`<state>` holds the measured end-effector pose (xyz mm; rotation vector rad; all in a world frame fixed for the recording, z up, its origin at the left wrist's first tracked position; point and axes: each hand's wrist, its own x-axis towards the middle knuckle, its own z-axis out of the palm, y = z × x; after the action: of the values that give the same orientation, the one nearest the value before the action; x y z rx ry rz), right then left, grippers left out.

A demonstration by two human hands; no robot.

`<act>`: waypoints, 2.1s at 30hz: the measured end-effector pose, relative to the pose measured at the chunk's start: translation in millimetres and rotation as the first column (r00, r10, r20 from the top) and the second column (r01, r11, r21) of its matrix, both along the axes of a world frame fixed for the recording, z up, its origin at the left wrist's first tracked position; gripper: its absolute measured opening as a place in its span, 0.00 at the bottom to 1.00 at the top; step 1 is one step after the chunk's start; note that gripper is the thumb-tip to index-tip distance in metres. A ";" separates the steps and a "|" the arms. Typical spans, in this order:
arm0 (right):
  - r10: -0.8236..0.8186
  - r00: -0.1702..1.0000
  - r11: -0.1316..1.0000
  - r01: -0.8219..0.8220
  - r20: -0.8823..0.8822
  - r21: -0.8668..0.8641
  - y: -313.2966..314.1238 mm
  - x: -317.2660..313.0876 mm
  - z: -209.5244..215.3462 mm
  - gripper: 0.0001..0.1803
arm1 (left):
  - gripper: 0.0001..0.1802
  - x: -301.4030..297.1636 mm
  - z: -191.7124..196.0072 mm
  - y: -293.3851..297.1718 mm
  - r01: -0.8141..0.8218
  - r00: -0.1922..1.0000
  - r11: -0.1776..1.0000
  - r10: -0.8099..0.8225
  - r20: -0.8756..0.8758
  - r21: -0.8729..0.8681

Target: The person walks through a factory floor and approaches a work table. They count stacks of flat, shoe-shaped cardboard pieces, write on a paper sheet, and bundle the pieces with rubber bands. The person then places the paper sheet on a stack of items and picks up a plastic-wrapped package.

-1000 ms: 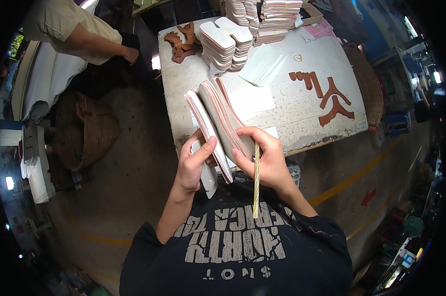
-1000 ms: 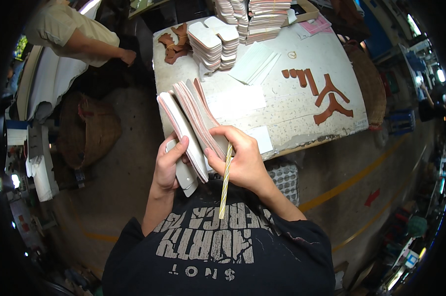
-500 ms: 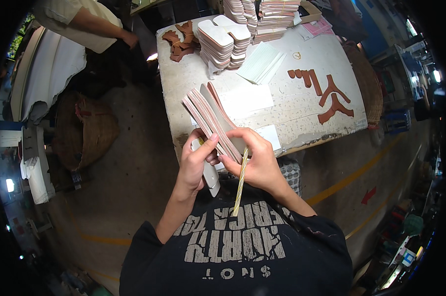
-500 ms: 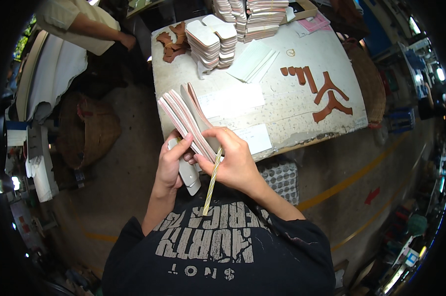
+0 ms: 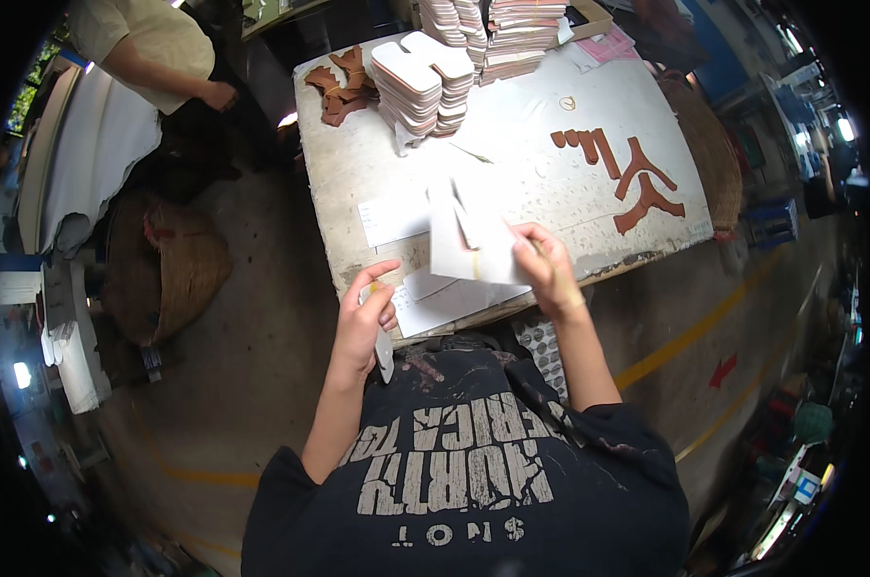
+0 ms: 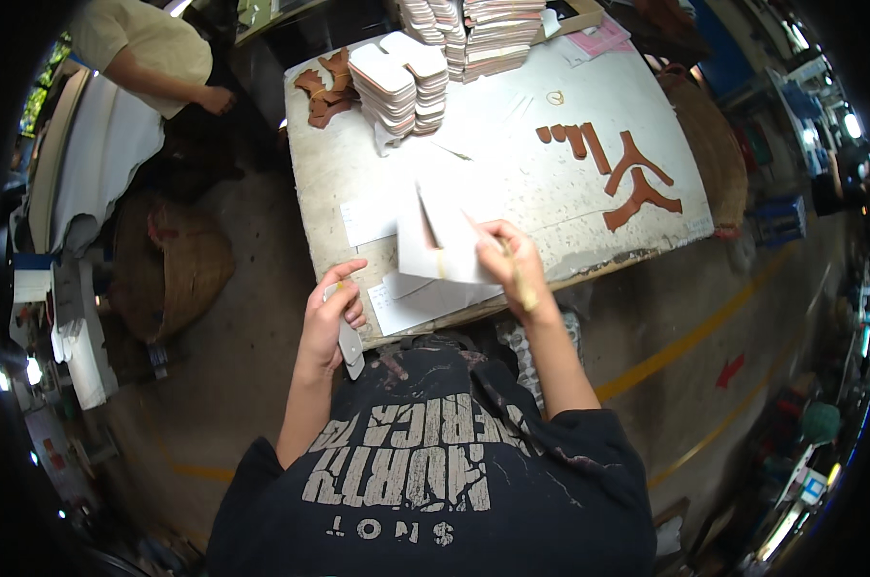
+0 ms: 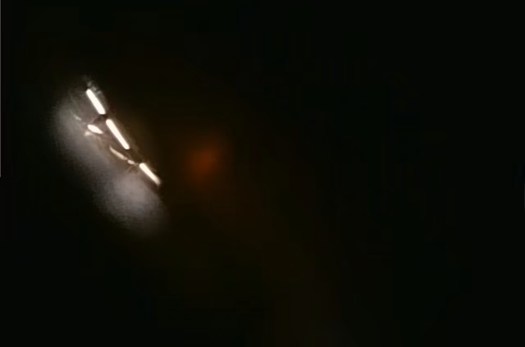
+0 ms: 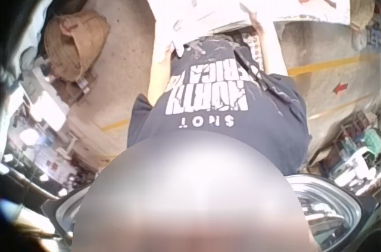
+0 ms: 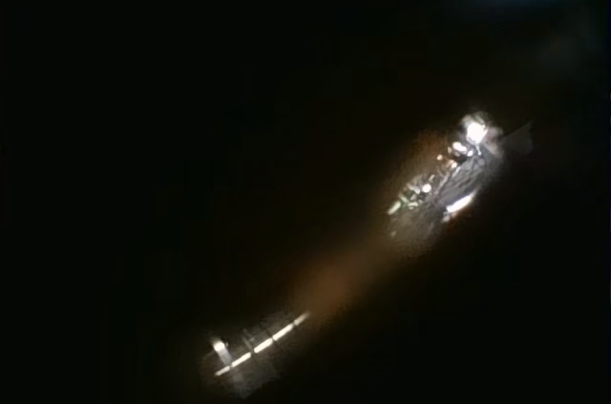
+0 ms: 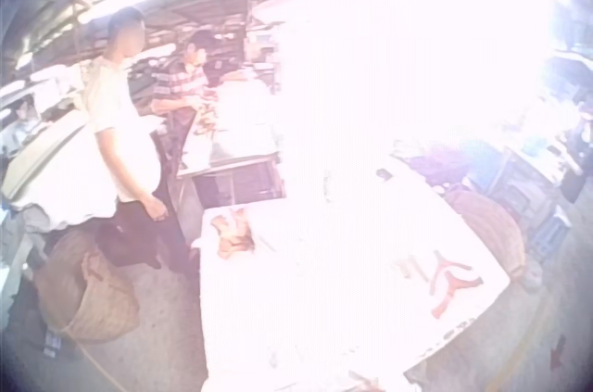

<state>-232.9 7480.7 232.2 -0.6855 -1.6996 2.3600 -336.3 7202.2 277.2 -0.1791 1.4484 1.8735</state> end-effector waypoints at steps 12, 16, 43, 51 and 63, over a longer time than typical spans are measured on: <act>-0.329 0.880 0.353 -0.222 0.343 0.909 65.1 28.6 -75.7 0.26 | 0.19 -6.6 -58.2 -9.0 0.092 0.970 0.939 -0.160 -0.183 -0.331; -0.290 0.935 0.154 -0.163 0.202 0.975 35.4 25.7 -70.8 0.34 | 0.23 -7.3 -86.2 0.3 -0.096 0.661 0.725 -0.466 -0.588 -0.682; 0.299 0.948 0.468 -0.242 0.105 0.850 -55.8 -38.7 -65.7 0.22 | 0.26 -10.5 -117.3 0.0 0.001 0.512 0.761 -0.558 -0.653 -0.648; 0.236 0.965 0.396 -0.201 0.112 0.896 -53.5 -50.0 -73.3 0.21 | 0.30 -33.8 -139.8 20.0 -0.301 0.409 0.560 -0.655 -0.635 -0.772; 0.013 0.997 0.698 -0.063 0.075 0.714 -52.1 -81.9 -92.7 0.10 | 0.19 -21.7 -159.8 10.9 -0.347 0.090 0.611 -0.734 -0.674 -0.712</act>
<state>-314.8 7428.6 139.5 -0.5664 -2.4335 1.4546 -358.0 7213.2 117.4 1.2124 2.9445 0.6585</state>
